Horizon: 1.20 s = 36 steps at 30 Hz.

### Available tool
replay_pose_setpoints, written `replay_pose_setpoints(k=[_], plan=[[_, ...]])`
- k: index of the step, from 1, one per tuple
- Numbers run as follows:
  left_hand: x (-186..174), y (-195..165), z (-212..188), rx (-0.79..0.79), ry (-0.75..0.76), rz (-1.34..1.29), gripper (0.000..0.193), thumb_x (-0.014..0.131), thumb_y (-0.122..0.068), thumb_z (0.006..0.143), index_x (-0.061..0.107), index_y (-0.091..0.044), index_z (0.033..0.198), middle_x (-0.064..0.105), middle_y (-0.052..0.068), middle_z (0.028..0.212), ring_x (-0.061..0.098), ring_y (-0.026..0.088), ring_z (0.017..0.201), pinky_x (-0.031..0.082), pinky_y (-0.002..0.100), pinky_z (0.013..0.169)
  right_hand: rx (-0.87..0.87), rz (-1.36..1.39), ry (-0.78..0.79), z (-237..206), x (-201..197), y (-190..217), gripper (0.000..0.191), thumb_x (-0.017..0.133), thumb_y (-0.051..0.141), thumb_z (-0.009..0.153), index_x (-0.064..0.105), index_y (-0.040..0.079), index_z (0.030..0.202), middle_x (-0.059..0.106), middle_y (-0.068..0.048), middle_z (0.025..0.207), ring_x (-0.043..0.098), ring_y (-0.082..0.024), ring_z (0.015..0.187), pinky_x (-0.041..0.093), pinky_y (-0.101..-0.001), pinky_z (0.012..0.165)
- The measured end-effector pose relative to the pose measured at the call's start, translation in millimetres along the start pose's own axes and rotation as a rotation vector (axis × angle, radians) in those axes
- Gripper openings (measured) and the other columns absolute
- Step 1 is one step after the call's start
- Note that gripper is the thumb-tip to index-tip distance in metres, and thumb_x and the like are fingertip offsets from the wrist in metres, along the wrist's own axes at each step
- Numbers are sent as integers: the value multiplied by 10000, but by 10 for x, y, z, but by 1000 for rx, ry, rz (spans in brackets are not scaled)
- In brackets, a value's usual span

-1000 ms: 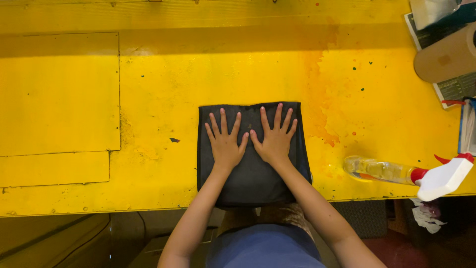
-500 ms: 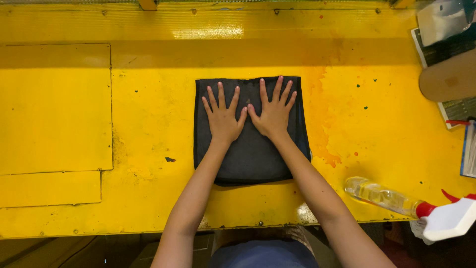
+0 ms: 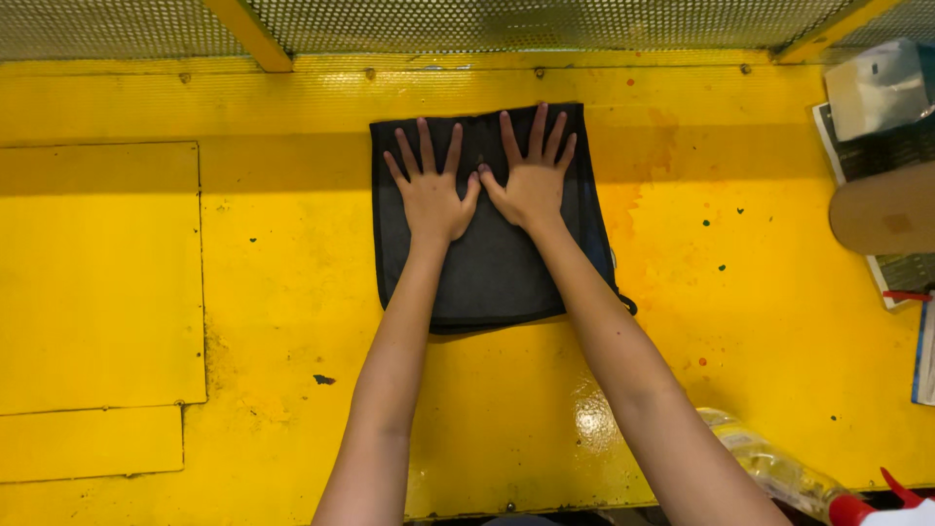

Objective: The person repeatedly wipes a black fabric bag on a yellow workbench using a cloth and a spray bottle. They spray the bag and wipe it multiple times, occasionally lifting and repositioning the bag to access different areas.

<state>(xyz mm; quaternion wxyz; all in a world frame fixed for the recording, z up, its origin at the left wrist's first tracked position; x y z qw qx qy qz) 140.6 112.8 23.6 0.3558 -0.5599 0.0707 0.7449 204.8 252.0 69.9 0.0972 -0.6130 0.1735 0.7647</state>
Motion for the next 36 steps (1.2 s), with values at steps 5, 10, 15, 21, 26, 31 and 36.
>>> replay_pose_setpoints(k=[5,10,15,21,26,31,36], plan=[[-8,-1,365,-21,69,54,799,561,-559,965,264,-283,1653,92,168,1713,41,476,1563,31,731,1214,17,-6,43,317,-53,15,876,547,657,949,225,282,1672,19,-267,1696,5,-539,1546,36,-721,1208],[-67,21,586,44,138,56,856,566,-552,923,223,-260,1652,159,116,1710,76,406,1567,51,714,1210,19,-11,48,427,-85,23,858,539,655,937,226,306,1656,42,-253,1693,14,-533,1537,34,-708,1198],[-111,29,524,49,103,20,820,578,-558,931,283,-258,1634,221,105,1692,126,379,1566,78,671,1231,-19,19,-25,330,-88,-30,827,560,659,938,280,328,1641,157,-226,1690,92,-512,1545,85,-679,1227],[-177,-11,227,67,14,-37,809,627,-548,914,375,-221,1609,251,110,1691,165,374,1569,102,662,1236,-58,70,-116,44,-66,-55,832,621,626,924,342,289,1631,222,-243,1673,139,-517,1536,104,-676,1227],[-277,-59,-188,87,-4,-60,789,632,-541,920,393,-215,1598,284,117,1676,196,375,1562,114,657,1238,-81,87,-149,-403,-67,-37,821,628,606,929,365,263,1627,220,-255,1676,137,-519,1538,103,-671,1224],[-367,-117,-664,122,2,-93,784,637,-517,908,403,-210,1591,311,126,1669,218,378,1557,122,651,1236,-38,99,-137,-943,-60,-12,817,619,593,925,373,242,1621,216,-255,1672,137,-511,1545,100,-662,1229],[-459,-195,-1242,113,25,-103,781,641,-506,902,408,-201,1582,318,133,1661,220,379,1554,119,651,1233,-19,102,-117,-1552,-52,20,820,620,596,915,375,245,1614,216,-247,1677,139,-496,1546,105,-654,1225]])
Point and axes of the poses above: each hand's wrist, its own z-axis towards the middle knuckle, its own x-axis out of the palm, y = z × x, the point moved 1 cm from there along z, towards the middle knuckle
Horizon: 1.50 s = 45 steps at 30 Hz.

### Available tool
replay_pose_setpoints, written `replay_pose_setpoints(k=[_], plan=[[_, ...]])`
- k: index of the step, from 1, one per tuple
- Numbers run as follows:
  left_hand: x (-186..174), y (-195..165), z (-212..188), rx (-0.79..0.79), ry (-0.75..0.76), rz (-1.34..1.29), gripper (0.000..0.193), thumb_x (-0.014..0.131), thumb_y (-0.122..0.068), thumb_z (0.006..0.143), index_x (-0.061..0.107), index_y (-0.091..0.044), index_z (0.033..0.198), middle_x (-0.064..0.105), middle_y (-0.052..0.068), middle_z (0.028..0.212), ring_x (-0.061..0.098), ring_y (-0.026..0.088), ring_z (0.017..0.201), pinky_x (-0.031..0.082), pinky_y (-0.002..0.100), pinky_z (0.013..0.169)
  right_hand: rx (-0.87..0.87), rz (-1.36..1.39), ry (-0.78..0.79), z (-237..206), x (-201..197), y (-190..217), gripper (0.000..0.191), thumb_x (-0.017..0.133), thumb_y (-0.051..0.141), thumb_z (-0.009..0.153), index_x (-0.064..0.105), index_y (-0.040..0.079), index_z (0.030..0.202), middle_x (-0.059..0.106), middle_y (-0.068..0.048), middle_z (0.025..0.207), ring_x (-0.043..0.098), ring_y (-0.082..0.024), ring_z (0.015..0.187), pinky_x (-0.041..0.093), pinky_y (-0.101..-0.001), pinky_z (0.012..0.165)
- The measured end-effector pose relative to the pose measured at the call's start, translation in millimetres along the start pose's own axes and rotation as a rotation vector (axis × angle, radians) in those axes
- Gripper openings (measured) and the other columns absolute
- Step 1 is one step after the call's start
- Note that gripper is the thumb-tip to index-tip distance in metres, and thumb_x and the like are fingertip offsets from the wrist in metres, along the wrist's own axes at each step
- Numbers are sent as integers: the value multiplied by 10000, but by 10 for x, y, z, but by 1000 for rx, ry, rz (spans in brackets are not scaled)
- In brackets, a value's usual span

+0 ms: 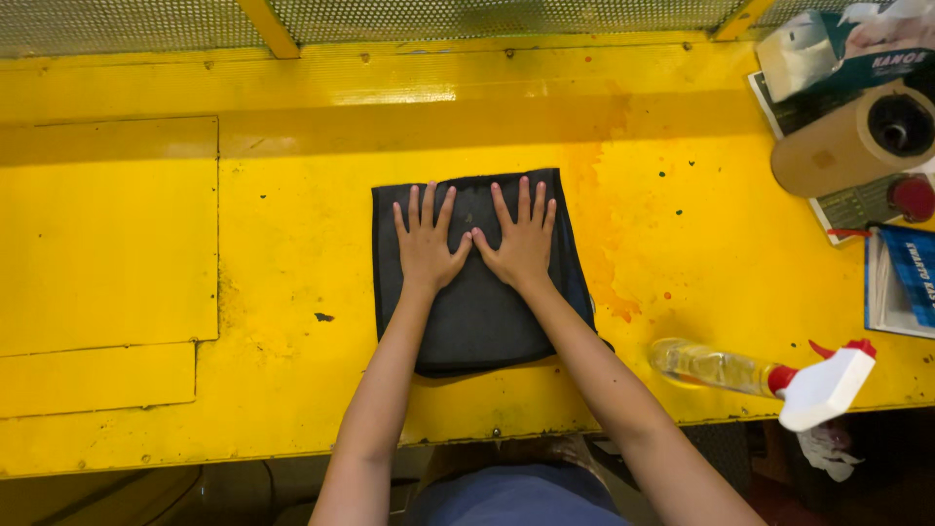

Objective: The person repeatedly wipes a black fabric bag on a yellow workbench using a cloth and a spray bottle. They spray the bag and wipe it multiple times, occasionally lifting and repositioning the bag to access different areas.

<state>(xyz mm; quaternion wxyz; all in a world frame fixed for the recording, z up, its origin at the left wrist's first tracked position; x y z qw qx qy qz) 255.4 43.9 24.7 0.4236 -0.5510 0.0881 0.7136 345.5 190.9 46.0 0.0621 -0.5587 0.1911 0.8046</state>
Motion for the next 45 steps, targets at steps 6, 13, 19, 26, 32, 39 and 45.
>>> replay_pose_setpoints(k=[6,13,19,26,32,39,45], plan=[[-186,-198,-691,-1,1,-41,770,642,-478,906,423,-184,1583,326,139,1659,226,380,1556,119,651,1231,14,18,36,-712,-105,73,825,628,591,899,375,248,1606,215,-233,1683,141,-473,1558,107,-642,1229],[-501,-334,-1324,-12,6,-89,677,638,-409,923,466,-193,1541,389,122,1613,275,366,1533,137,628,1240,-12,12,89,-1400,-331,257,882,648,607,852,368,235,1600,203,-235,1673,138,-466,1550,126,-643,1215],[-744,-405,-1808,-78,19,-135,578,628,-368,946,524,-217,1495,442,89,1573,318,337,1515,164,597,1246,-49,22,166,-1864,-555,439,915,668,613,813,361,226,1583,191,-234,1659,133,-471,1533,142,-648,1188],[-978,-412,-2338,-223,2,-75,592,617,-396,936,511,-259,1503,355,149,1620,246,396,1530,144,614,1228,-66,66,187,-2224,-630,645,929,672,600,807,343,213,1585,157,-255,1663,99,-482,1536,110,-657,1185],[-1037,-365,-2464,-313,48,28,626,602,-442,938,479,-278,1530,274,142,1672,186,412,1550,105,674,1206,-57,39,282,-2128,-581,668,961,657,628,802,299,214,1591,91,-282,1658,38,-503,1525,78,-691,1150],[-933,-147,-2165,-329,46,28,627,581,-455,963,463,-273,1551,260,152,1684,172,420,1561,106,683,1212,-93,11,319,-1726,-424,651,974,636,673,813,291,222,1604,70,-285,1663,27,-512,1527,84,-699,1152],[-751,275,-1627,-353,-14,102,632,563,-484,989,456,-273,1575,241,154,1701,156,422,1572,104,691,1214,-169,25,239,-1034,-52,698,962,636,680,845,303,224,1624,85,-281,1685,43,-518,1542,90,-707,1161]])
Point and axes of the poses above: each hand's wrist, its own z-axis towards the middle knuckle, its own x-axis out of the palm, y = z × x, the point moved 1 cm from there along z, towards the middle knuckle
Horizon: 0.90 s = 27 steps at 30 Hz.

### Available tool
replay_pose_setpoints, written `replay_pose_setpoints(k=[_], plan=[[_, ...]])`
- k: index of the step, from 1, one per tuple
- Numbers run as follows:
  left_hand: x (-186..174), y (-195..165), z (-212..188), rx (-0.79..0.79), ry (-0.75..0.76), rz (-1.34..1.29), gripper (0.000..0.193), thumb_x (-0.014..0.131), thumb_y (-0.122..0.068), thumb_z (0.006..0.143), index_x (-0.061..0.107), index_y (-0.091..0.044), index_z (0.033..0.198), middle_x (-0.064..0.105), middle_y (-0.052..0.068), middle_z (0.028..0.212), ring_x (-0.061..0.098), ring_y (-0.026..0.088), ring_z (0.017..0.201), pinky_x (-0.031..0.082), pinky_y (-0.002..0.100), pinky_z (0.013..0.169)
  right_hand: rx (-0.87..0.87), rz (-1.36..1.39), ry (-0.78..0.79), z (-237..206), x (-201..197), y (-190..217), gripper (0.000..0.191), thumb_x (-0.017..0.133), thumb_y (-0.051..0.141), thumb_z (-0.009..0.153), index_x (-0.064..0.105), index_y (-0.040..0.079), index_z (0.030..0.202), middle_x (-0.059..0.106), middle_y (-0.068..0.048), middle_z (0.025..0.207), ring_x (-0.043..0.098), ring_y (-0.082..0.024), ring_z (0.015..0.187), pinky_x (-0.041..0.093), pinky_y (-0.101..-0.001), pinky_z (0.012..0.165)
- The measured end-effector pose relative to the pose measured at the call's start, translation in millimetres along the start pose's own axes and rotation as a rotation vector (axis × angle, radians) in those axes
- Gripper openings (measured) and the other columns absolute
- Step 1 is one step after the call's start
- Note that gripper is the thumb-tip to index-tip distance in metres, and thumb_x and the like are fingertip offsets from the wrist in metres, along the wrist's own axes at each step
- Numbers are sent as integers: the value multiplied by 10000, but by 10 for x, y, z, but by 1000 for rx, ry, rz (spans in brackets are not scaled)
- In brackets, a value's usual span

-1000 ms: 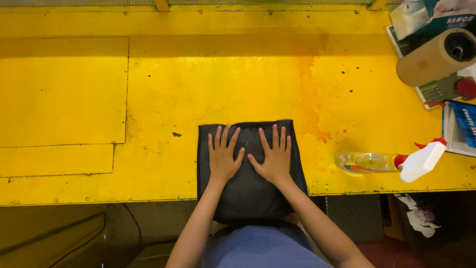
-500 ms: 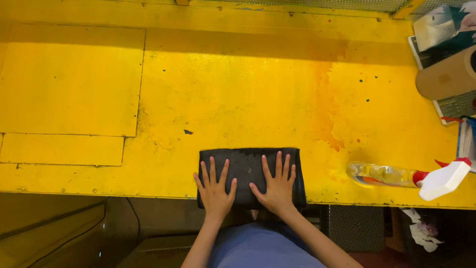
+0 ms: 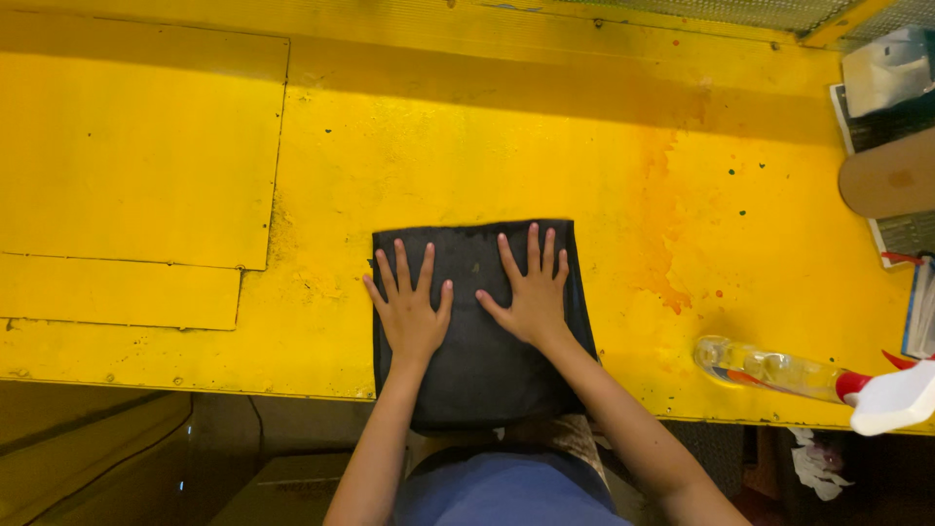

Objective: The person repeatedly wipes a black fabric bag on a yellow workbench using a cloth and a spray bottle. They spray the bag and wipe it multiple times, occasionally lifting and repositioning the bag to access different areas.

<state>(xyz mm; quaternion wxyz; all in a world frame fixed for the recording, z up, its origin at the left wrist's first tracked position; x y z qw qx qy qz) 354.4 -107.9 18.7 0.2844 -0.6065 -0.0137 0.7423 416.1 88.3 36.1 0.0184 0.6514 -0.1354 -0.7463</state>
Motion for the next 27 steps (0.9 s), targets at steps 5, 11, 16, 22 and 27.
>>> replay_pose_setpoints(k=[5,11,16,22,27], plan=[[215,151,628,-26,-29,40,632,557,-499,1002,440,-297,1589,218,129,1711,131,406,1581,96,701,1215,-27,-8,-68,635,130,-67,955,636,684,864,304,239,1641,95,-265,1701,53,-497,1565,101,-697,1187],[438,311,1314,-42,-44,76,649,535,-512,1016,388,-321,1618,176,118,1721,97,409,1583,90,715,1213,-56,-51,-47,1377,226,-162,964,609,705,889,275,233,1660,84,-292,1697,26,-503,1559,71,-702,1182],[536,431,1821,-50,-48,77,649,523,-518,1017,378,-330,1621,170,118,1723,80,407,1585,73,713,1220,-75,-34,-50,1904,276,-187,960,590,715,918,255,236,1678,70,-296,1704,3,-519,1562,15,-695,1210],[560,443,2364,-100,-53,111,650,508,-530,1018,382,-321,1620,185,117,1716,64,408,1583,45,729,1205,-82,-48,-59,2442,236,-171,979,584,732,905,240,246,1683,58,-290,1705,-3,-517,1562,-4,-692,1214],[547,437,2747,-112,-87,119,667,517,-538,1006,372,-314,1618,201,129,1713,68,431,1572,47,742,1193,-70,-75,-62,2791,186,-153,980,570,753,901,233,265,1681,53,-263,1712,-3,-503,1569,9,-688,1226]])
Point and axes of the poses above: each hand's wrist, its own z-axis towards the middle knuckle, its own x-axis out of the palm, y = z × x, the point moved 1 cm from there along z, towards the middle knuckle
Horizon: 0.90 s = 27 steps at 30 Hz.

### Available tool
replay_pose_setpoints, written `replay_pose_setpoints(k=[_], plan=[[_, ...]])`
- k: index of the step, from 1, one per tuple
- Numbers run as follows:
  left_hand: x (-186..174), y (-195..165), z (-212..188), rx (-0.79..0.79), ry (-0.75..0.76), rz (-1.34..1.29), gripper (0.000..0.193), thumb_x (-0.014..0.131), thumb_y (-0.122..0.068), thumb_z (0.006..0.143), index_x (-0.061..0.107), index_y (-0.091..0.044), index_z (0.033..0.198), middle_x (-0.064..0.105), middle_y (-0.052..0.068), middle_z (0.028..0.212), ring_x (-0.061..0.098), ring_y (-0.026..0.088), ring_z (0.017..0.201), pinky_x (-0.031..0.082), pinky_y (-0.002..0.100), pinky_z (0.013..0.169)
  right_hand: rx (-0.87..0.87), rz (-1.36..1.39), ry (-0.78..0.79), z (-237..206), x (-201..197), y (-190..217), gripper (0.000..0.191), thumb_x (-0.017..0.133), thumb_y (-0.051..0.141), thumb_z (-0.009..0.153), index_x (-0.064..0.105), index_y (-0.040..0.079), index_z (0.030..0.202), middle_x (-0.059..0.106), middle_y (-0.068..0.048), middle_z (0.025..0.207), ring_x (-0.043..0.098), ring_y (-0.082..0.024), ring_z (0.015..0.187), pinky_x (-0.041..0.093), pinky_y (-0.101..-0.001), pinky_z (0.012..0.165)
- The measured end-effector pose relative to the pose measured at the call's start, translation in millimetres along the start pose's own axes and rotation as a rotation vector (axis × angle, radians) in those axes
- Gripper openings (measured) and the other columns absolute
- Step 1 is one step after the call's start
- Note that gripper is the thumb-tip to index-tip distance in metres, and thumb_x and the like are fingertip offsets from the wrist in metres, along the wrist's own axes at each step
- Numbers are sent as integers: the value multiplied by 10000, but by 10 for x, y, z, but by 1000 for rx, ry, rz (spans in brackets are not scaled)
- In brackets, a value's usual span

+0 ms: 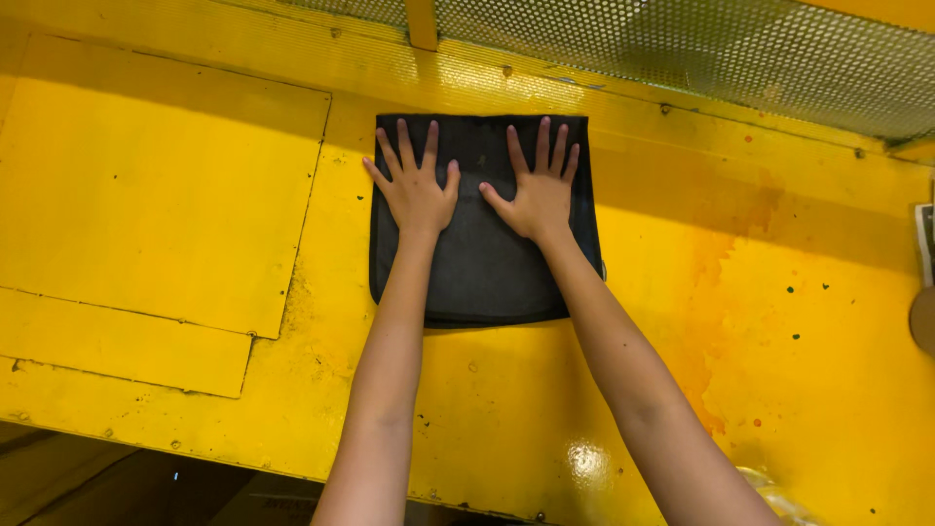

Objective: The person repeatedly wipes a black fabric bag on a yellow workbench using a cloth and a spray bottle. They spray the bag and wipe it multiple times, occasionally lifting and repositioning the bag to access different areas.

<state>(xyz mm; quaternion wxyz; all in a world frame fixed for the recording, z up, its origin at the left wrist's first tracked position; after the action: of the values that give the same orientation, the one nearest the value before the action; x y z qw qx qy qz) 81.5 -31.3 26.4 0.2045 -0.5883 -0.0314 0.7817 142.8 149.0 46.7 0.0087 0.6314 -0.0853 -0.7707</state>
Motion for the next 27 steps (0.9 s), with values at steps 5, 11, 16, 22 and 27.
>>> replay_pose_setpoints(k=[5,11,16,22,27], plan=[[19,-2,407,7,-4,3,675,531,-539,1003,366,-319,1620,218,147,1697,78,446,1565,59,757,1191,43,-13,59,370,-18,13,989,554,768,895,200,275,1676,27,-253,1710,-18,-491,1565,14,-674,1230],[-38,-18,728,19,-16,23,705,546,-563,987,347,-335,1623,219,141,1692,87,453,1559,87,775,1167,91,-26,78,657,-40,61,1009,533,785,865,173,289,1666,-5,-214,1713,-44,-460,1564,-8,-650,1227],[-59,-48,828,3,12,35,723,531,-611,982,330,-332,1618,207,139,1691,94,444,1554,96,761,1169,109,-20,68,699,-26,71,985,517,789,874,178,297,1657,25,-207,1710,-25,-447,1565,-3,-628,1230],[-58,-70,658,-2,8,33,794,537,-651,964,296,-314,1641,167,139,1715,102,426,1568,118,710,1205,55,-17,5,526,-24,18,939,520,772,894,246,280,1646,147,-203,1689,90,-438,1557,87,-607,1230],[-91,-131,409,-62,85,34,906,589,-677,870,279,-297,1633,126,147,1713,82,429,1560,101,715,1190,-14,8,-133,222,-29,-13,899,580,723,896,354,250,1626,274,-205,1664,195,-432,1540,149,-613,1218]])
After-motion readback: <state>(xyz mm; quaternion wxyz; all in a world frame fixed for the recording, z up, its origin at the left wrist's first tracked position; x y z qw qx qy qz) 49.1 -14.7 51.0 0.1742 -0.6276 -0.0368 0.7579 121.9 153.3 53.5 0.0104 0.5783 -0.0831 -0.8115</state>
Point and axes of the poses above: each hand's wrist, its own z-axis towards the middle knuckle, its own x-axis out of the palm, y = z × x, the point moved 1 cm from there along z, towards the middle knuckle
